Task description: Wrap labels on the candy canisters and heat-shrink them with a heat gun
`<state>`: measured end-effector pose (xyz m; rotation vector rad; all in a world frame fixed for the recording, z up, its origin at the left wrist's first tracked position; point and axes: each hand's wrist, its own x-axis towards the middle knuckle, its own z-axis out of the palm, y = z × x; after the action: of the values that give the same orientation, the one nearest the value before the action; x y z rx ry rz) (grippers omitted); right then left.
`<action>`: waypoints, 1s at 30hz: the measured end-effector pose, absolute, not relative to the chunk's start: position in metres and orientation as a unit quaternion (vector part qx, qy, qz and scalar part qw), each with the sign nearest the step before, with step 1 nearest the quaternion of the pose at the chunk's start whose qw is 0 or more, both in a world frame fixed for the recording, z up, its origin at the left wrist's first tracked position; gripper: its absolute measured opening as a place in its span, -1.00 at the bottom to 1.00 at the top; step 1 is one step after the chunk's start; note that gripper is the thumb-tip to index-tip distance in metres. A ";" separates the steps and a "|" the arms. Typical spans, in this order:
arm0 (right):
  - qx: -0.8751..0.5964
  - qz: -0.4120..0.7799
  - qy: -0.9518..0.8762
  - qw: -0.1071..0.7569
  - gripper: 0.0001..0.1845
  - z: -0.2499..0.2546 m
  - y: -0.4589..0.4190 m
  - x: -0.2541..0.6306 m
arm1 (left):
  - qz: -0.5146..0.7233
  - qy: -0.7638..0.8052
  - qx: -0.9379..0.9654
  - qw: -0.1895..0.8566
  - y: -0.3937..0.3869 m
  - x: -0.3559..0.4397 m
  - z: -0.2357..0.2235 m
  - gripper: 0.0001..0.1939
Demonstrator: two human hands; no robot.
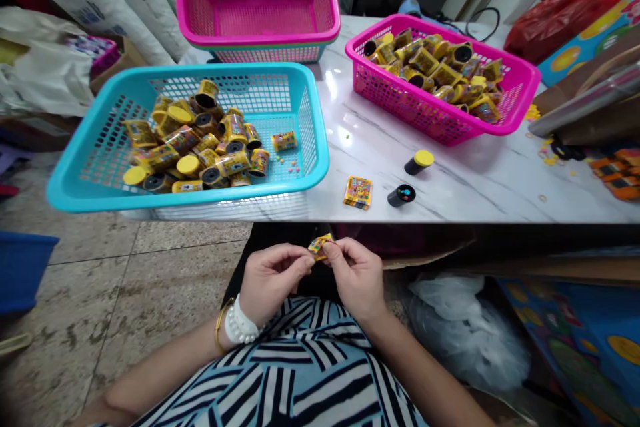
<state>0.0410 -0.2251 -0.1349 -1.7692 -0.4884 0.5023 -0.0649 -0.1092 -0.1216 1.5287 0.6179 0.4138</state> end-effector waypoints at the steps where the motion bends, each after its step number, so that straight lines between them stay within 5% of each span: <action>1: -0.758 0.207 -0.207 0.583 -0.68 -0.135 -0.224 0.040 | 0.199 0.284 0.669 0.658 -0.110 -0.066 -0.123 -0.81; 12: -0.740 0.181 -0.272 0.587 -0.78 -0.141 -0.222 0.029 | 0.304 0.273 0.669 0.621 -0.111 -0.067 -0.137 -0.85; 30: -0.780 0.160 -0.330 0.507 -0.76 -0.146 -0.225 0.039 | 0.218 0.319 0.644 0.660 -0.094 -0.065 -0.145 -0.87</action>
<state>0.0388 -0.2250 -0.1458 -1.8807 -0.7961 0.3847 -0.0648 -0.0942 -0.1452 1.4580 0.7208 0.4924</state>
